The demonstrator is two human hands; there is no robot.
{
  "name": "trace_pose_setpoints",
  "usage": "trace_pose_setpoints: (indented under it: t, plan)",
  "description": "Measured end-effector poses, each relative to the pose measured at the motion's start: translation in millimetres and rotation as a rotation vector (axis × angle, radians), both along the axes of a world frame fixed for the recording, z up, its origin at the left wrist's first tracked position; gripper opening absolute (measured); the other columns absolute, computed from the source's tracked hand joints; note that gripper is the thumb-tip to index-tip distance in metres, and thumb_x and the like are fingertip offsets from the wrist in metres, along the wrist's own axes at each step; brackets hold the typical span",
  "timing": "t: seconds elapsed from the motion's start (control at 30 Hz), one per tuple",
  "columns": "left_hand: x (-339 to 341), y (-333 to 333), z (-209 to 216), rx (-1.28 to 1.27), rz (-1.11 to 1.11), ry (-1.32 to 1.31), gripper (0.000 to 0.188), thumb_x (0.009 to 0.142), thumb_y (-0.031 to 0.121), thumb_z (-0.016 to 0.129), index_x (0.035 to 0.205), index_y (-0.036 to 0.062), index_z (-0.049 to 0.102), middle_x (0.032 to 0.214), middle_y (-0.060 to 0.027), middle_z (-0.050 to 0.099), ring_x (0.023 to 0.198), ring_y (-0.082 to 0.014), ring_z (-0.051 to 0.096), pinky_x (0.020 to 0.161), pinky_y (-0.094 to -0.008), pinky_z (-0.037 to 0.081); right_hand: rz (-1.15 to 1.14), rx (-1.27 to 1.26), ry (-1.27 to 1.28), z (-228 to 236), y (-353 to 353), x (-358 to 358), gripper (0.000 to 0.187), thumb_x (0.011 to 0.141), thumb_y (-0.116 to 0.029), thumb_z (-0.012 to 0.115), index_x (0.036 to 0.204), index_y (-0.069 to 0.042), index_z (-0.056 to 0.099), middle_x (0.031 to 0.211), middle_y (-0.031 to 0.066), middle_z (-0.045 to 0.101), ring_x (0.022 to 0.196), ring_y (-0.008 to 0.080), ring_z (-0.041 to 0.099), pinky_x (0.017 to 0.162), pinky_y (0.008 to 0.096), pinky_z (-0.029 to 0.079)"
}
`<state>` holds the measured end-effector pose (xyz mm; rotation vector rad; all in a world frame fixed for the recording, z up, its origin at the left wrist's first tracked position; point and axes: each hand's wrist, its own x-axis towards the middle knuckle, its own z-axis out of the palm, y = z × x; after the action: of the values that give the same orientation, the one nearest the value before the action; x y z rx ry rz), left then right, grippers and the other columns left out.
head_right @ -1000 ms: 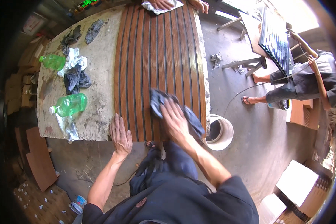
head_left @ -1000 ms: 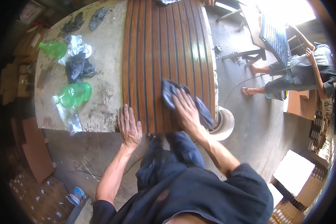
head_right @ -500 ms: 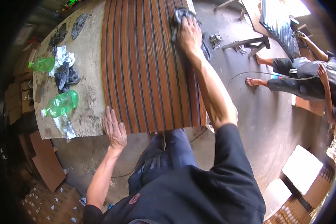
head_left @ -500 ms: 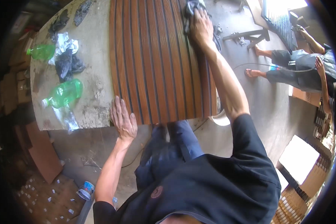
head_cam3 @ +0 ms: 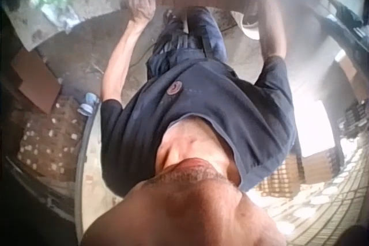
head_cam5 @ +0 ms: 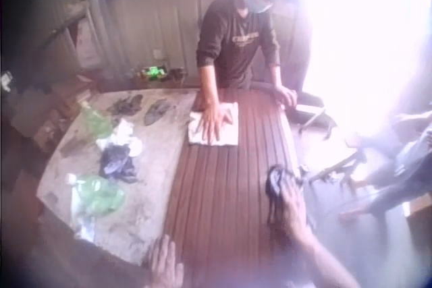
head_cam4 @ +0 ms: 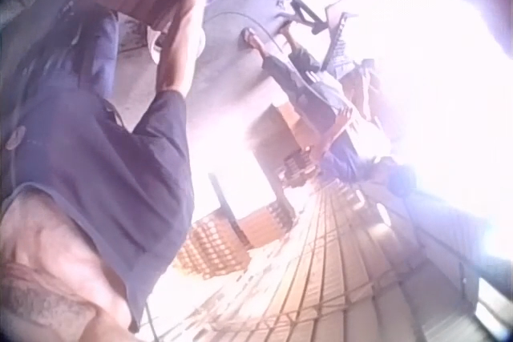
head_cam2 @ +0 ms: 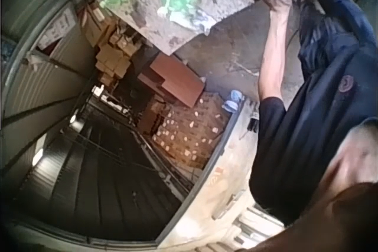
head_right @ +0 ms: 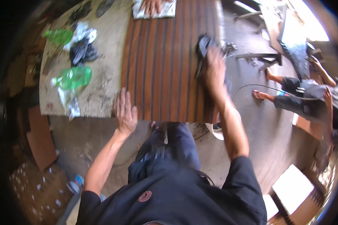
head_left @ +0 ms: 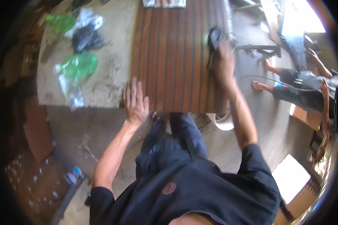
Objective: The person wipes a slatted wooden panel with a dark cloth, cleaning between the slats and over the surface, then rinses the cloth in a bucket and continues cleaning.
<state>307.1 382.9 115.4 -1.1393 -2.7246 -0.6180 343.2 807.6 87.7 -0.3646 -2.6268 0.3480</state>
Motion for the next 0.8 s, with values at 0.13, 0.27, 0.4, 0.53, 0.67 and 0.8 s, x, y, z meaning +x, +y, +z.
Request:
trace_pose_setpoints:
  t: [0.13,0.27,0.4,0.53,0.67,0.8]
  plan:
    - [-7.9,6.3,-0.4,0.110,-0.017,-0.040,0.067,0.102,0.028,0.057,0.160,-0.0036,0.042,0.167,-0.0271,0.039,0.150,-0.0510,0.040,0.123,-0.0594,0.032,-0.144,0.111,0.056,3.4,33.7,-84.1,0.047,0.098,-0.007,0.055,0.144,0.004,0.059,0.151,0.0309,0.056,0.140,0.0477,0.053,0.119,0.0520,0.042]
    - [-4.9,-18.2,1.7,0.236,0.059,-0.156,0.074,0.101,0.034,0.064,0.161,-0.0023,0.040,0.167,-0.0272,0.038,0.151,-0.0498,0.039,0.125,-0.0589,0.030,0.117,0.039,0.110,-7.8,-49.8,-8.9,0.049,0.097,-0.003,0.055,0.146,0.002,0.059,0.154,0.0288,0.055,0.147,0.0448,0.048,0.123,0.0532,0.038]
    - [10.2,-50.3,6.8,0.234,0.109,-0.217,0.088,0.097,0.042,0.074,0.164,-0.0005,0.036,0.170,-0.0258,0.034,0.157,-0.0439,0.034,0.129,-0.0528,0.027,0.369,-0.156,-0.089,28.6,-190.0,93.2,0.051,0.096,0.000,0.057,0.147,0.001,0.060,0.157,0.0269,0.054,0.153,0.0417,0.044,0.126,0.0541,0.035]
    - [16.2,-70.6,14.8,0.217,0.099,-0.250,0.096,0.093,0.045,0.078,0.166,0.0007,0.033,0.171,-0.0250,0.033,0.159,-0.0432,0.031,0.130,-0.0522,0.025,0.462,-0.154,-0.127,25.6,-203.4,60.1,0.049,0.097,-0.002,0.056,0.146,0.002,0.060,0.157,0.0264,0.054,0.151,0.0422,0.046,0.124,0.0550,0.036]
    - [5.6,-77.2,21.3,0.265,0.034,-0.284,0.100,0.088,0.039,0.085,0.166,0.0034,0.033,0.170,-0.0220,0.036,0.158,-0.0406,0.033,0.129,-0.0506,0.028,0.321,-0.064,-0.028,28.5,-143.0,-100.8,0.048,0.099,-0.008,0.053,0.145,0.003,0.057,0.155,0.0288,0.054,0.145,0.0468,0.050,0.120,0.0541,0.041]
    - [7.3,-69.3,24.3,0.334,0.074,-0.381,0.108,0.079,0.035,0.094,0.166,0.0066,0.035,0.167,-0.0198,0.041,0.155,-0.0390,0.038,0.127,-0.0480,0.034,0.219,0.065,0.060,23.0,-141.5,-151.8,0.045,0.097,-0.007,0.056,0.140,0.004,0.060,0.150,0.0287,0.057,0.142,0.0455,0.053,0.119,0.0525,0.043]
